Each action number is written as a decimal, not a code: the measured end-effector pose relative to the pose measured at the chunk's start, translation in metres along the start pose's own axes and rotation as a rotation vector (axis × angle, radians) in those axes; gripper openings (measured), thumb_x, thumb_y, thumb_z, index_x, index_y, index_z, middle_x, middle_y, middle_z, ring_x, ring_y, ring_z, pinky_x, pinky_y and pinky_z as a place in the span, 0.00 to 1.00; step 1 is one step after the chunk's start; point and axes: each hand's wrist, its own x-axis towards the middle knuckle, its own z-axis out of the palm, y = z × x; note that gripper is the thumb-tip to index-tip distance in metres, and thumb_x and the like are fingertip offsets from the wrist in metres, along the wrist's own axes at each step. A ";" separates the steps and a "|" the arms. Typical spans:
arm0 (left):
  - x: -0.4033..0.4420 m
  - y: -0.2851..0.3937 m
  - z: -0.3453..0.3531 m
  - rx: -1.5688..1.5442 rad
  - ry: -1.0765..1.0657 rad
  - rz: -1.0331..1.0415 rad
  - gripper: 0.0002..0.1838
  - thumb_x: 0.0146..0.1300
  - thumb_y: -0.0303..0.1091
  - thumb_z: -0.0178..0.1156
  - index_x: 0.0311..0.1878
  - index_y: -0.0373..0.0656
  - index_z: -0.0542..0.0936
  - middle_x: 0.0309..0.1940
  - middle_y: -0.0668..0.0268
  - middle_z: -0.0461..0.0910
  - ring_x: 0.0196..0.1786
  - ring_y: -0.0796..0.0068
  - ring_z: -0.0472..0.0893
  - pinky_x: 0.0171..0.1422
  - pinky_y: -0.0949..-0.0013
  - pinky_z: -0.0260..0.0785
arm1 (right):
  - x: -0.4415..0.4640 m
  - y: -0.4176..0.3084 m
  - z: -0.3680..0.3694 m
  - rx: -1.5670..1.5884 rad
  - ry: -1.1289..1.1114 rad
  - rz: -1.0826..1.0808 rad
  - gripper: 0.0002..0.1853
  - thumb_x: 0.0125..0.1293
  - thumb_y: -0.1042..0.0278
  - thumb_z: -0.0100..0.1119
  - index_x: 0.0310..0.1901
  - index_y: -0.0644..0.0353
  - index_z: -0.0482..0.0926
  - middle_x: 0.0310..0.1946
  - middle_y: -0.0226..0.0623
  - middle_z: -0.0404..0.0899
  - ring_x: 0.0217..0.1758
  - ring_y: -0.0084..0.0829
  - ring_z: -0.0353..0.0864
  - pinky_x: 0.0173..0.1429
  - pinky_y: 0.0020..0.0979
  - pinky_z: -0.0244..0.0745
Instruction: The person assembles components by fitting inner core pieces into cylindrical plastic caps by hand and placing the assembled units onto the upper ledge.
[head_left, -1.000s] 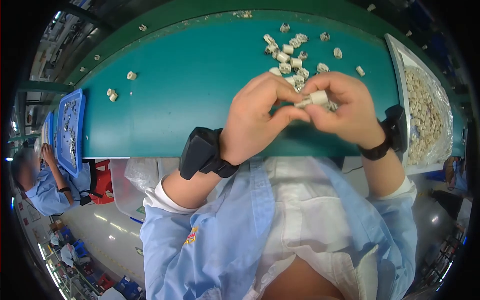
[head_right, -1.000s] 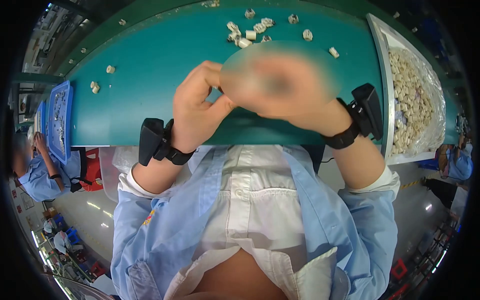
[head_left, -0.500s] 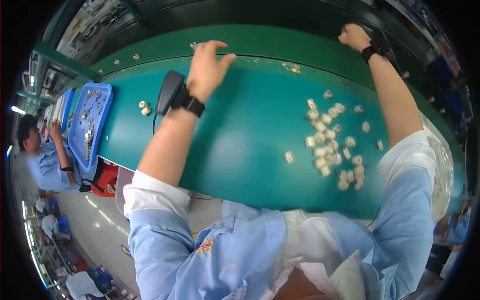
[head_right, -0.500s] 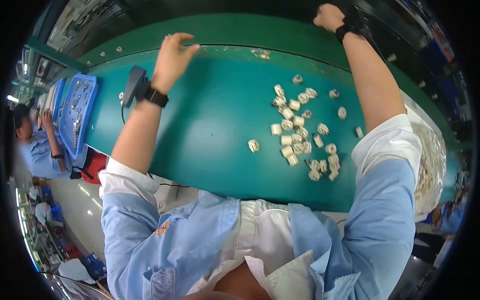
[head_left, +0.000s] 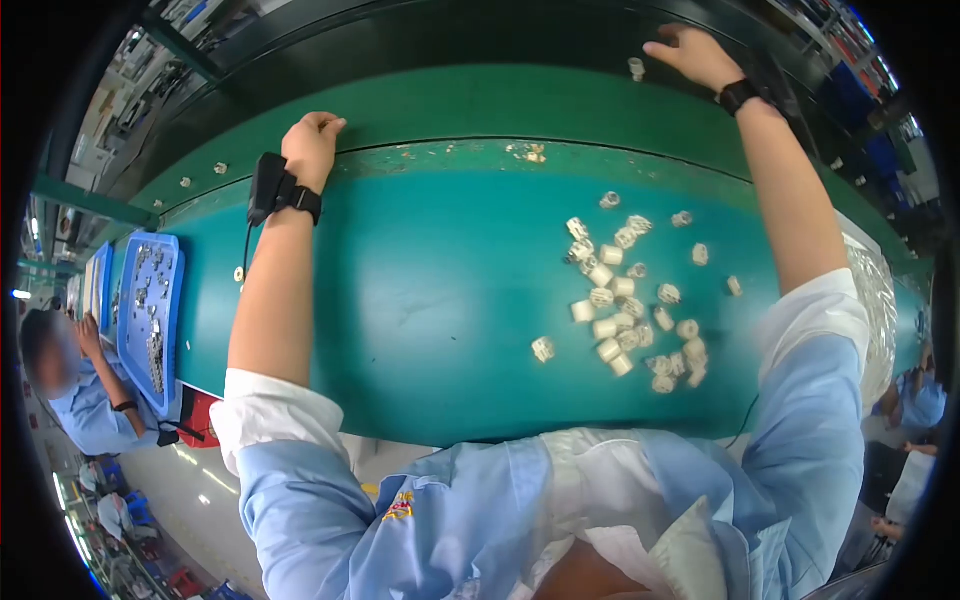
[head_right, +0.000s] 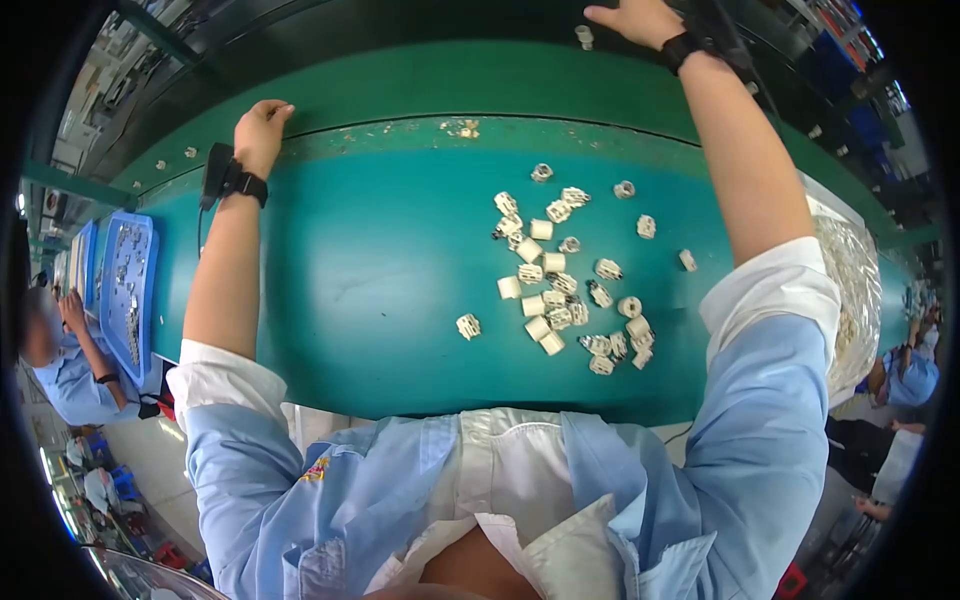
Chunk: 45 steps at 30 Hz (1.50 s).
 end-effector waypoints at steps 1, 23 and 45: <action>-0.010 0.014 -0.007 -0.119 -0.007 0.004 0.14 0.58 0.40 0.57 0.39 0.40 0.79 0.32 0.60 0.80 0.37 0.68 0.79 0.43 0.70 0.69 | -0.013 -0.012 -0.028 0.024 -0.078 0.028 0.31 0.57 0.49 0.56 0.53 0.67 0.69 0.41 0.43 0.77 0.41 0.35 0.77 0.45 0.31 0.71; -0.286 0.180 -0.047 -1.003 -0.603 0.184 0.14 0.59 0.28 0.57 0.48 0.36 0.76 0.36 0.72 0.74 0.37 0.87 0.70 0.43 0.83 0.62 | -0.483 0.061 -0.161 -0.200 -0.048 0.763 0.14 0.56 0.65 0.55 0.42 0.62 0.76 0.40 0.51 0.73 0.42 0.47 0.73 0.47 0.36 0.69; -0.340 0.212 -0.048 -1.291 -0.757 0.065 0.14 0.61 0.28 0.54 0.51 0.37 0.73 0.40 0.66 0.77 0.41 0.80 0.76 0.42 0.80 0.66 | -0.418 -0.097 -0.161 1.652 0.243 0.246 0.18 0.69 0.57 0.40 0.46 0.66 0.69 0.28 0.33 0.70 0.27 0.23 0.68 0.32 0.23 0.65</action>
